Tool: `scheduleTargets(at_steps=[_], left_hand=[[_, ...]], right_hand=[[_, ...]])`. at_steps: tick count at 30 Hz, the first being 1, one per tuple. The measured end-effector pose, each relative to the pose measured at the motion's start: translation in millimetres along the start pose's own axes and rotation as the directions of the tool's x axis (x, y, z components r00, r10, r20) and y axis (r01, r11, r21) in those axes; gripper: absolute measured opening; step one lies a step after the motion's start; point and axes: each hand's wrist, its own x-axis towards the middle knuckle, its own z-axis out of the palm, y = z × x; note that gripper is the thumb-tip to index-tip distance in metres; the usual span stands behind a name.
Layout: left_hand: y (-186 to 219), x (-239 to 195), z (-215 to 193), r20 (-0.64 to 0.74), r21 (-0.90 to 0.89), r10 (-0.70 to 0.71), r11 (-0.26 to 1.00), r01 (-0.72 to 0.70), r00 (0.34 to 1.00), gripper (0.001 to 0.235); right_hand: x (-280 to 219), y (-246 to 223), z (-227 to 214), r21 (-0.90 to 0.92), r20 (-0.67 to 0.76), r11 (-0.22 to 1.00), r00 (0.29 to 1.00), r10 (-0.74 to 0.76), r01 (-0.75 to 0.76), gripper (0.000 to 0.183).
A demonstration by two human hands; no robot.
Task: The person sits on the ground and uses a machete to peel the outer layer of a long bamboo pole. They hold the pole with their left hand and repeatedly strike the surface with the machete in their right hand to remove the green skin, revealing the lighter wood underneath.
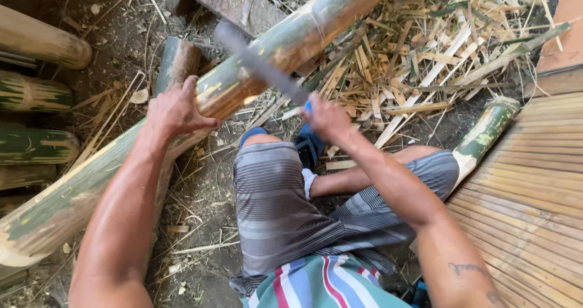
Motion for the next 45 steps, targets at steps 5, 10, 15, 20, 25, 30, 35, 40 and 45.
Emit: scheduleTargets(at_steps=[5, 10, 15, 20, 25, 30, 35, 40, 45], left_hand=[[4, 7, -5, -0.022, 0.009, 0.018, 1.0, -0.018, 1.0, 0.113], [-2, 4, -4, 0.028, 0.0, -0.002, 1.0, 0.002, 1.0, 0.108], [-3, 1, -8, -0.055, -0.114, 0.012, 0.993, -0.018, 0.998, 0.114], [9, -7, -3, -0.129, -0.016, 0.008, 1.0, -0.01, 0.992, 0.12], [11, -6, 2, -0.161, 0.0, -0.011, 1.0, 0.011, 0.987, 0.132], [4, -4, 2, -0.185, -0.033, 0.019, 0.999, -0.025, 0.983, 0.129], [4, -6, 5, -0.163, -0.004, -0.009, 1.0, 0.008, 0.987, 0.128], [4, 0, 6, -0.148, -0.022, -0.009, 1.0, 0.006, 0.989, 0.131], [5, -4, 7, -0.175, 0.02, 0.018, 1.0, -0.015, 0.984, 0.127]], right_hand=[[10, 67, -3, 0.063, -0.146, 0.976, 0.966, 0.215, -0.208, 0.039], [-12, 32, -21, 0.036, 0.258, 0.983, 0.952, 0.166, -0.181, 0.052], [28, 84, -56, 0.182, -0.119, 0.909, 0.909, 0.399, -0.375, 0.054], [25, 76, -36, 0.207, -0.112, 0.888, 0.892, 0.439, -0.411, 0.054], [16, 34, -25, 0.241, 0.063, 0.875, 0.907, 0.417, -0.419, 0.048], [12, 38, -20, -0.085, 0.065, 0.996, 0.998, 0.024, -0.018, 0.035], [21, 51, -33, 0.052, -0.003, 0.969, 0.97, 0.241, -0.241, 0.044], [29, 84, -31, -0.144, 0.173, 0.942, 0.93, 0.325, -0.303, 0.043], [41, 146, -52, 0.248, -0.172, 0.79, 0.777, 0.605, -0.56, 0.068]])
